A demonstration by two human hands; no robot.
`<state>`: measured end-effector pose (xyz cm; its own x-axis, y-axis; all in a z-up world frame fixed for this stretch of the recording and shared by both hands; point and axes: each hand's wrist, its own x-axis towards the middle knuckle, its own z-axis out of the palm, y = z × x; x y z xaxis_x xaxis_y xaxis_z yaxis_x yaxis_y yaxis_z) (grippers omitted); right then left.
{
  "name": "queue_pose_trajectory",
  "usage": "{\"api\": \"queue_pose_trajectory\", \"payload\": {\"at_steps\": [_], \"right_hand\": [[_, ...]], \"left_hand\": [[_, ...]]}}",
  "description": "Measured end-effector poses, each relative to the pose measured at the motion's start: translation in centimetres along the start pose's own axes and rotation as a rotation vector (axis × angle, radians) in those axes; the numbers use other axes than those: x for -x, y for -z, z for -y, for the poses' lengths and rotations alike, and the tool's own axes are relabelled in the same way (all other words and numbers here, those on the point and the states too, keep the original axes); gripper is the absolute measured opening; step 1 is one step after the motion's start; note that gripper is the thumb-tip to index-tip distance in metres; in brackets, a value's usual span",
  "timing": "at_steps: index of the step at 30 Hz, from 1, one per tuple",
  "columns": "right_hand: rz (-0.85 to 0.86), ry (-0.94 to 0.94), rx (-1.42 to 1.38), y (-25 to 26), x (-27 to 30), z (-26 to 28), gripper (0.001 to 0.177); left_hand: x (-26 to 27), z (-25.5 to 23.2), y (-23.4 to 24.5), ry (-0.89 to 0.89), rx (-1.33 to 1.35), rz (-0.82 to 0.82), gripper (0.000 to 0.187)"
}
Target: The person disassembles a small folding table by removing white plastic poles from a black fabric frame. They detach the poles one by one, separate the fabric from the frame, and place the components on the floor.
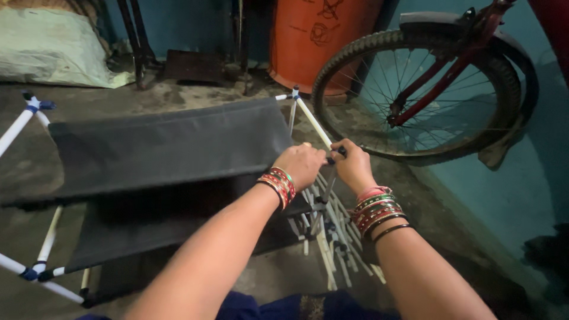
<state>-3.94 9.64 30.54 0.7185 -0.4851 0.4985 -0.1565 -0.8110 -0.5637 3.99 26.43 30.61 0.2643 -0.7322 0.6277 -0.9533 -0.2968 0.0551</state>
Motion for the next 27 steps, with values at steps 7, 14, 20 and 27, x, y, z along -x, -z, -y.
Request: {"api": "queue_pose_trajectory", "payload": {"at_steps": [7,14,20,27], "right_hand": [[-0.015,-0.005,0.016,-0.1,0.2,0.3,0.024],[0.004,-0.059,-0.028,-0.1,0.4,0.1,0.026],[-0.019,-0.046,-0.04,-0.5,0.7,0.6,0.026],[-0.027,-0.07,-0.001,0.1,0.8,1.6,0.025]], "left_hand": [[0.0,0.0,1.4,-0.017,0.007,0.026,0.025],[0.6,-0.8,1.6,0.069,0.063,0.039,0.017],[-0.3,-0.1,3.3,0.159,0.17,0.234,0.023],[1.2,-1.4,2.1,-0.054,0.049,-0.143,0.018]]}}
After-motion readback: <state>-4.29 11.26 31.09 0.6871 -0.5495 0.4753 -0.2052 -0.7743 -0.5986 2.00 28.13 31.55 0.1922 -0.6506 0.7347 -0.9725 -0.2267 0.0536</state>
